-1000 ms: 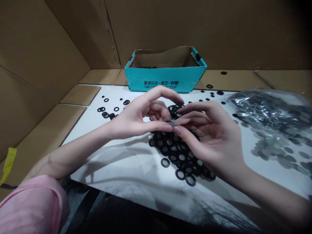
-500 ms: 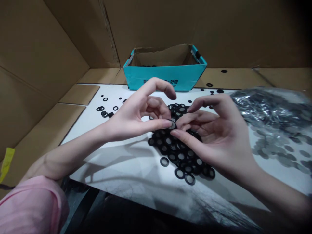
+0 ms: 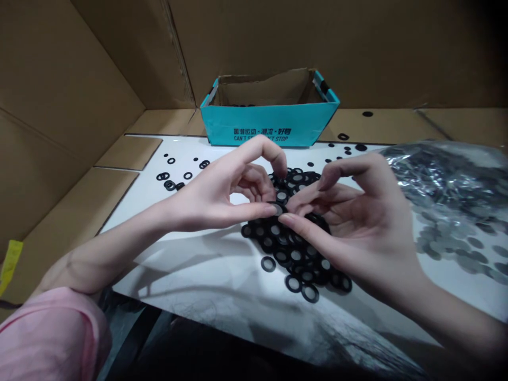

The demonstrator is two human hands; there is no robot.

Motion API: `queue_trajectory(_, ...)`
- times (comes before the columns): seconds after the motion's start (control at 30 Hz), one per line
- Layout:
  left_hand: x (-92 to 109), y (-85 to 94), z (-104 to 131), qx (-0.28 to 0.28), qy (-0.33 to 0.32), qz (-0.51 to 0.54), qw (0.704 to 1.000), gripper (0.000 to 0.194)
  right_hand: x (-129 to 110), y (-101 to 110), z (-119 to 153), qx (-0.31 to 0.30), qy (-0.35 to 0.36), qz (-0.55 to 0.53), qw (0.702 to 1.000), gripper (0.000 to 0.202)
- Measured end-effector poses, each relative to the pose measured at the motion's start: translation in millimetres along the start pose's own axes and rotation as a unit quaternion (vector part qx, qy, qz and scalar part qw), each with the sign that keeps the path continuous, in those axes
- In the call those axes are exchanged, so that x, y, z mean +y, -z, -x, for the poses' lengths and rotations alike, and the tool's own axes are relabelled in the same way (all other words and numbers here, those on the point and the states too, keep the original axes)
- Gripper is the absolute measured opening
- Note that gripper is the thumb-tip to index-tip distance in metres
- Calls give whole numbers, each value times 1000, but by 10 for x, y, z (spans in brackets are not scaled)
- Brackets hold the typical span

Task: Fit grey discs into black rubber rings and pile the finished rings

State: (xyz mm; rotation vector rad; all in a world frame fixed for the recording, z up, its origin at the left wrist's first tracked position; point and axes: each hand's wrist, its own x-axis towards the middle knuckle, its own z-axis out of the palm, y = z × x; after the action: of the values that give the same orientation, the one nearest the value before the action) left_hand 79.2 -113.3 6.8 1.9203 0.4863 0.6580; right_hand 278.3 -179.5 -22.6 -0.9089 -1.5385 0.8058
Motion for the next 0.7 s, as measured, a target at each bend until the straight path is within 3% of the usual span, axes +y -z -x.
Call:
queue_trajectory(0.13, 15, 19, 8, -13, -12, -28, 999, 34, -3, -42, -11, -19, -17, -15, 1000, 45)
queue_trajectory(0.4, -99, -148, 3, 99, -31, 12, 995, 34, 11, -9, -11, 46, -50, -28, 997, 45)
queue_trajectory(0.57, -99, -147, -4, 57, -45, 3, 997, 37, 46, 0, -23, 41, -18, -14, 999, 39)
queue_trajectory(0.7, -100, -162, -9, 78, -53, 19, 995, 35, 68, 13, -35, 20, -31, -10, 999, 41)
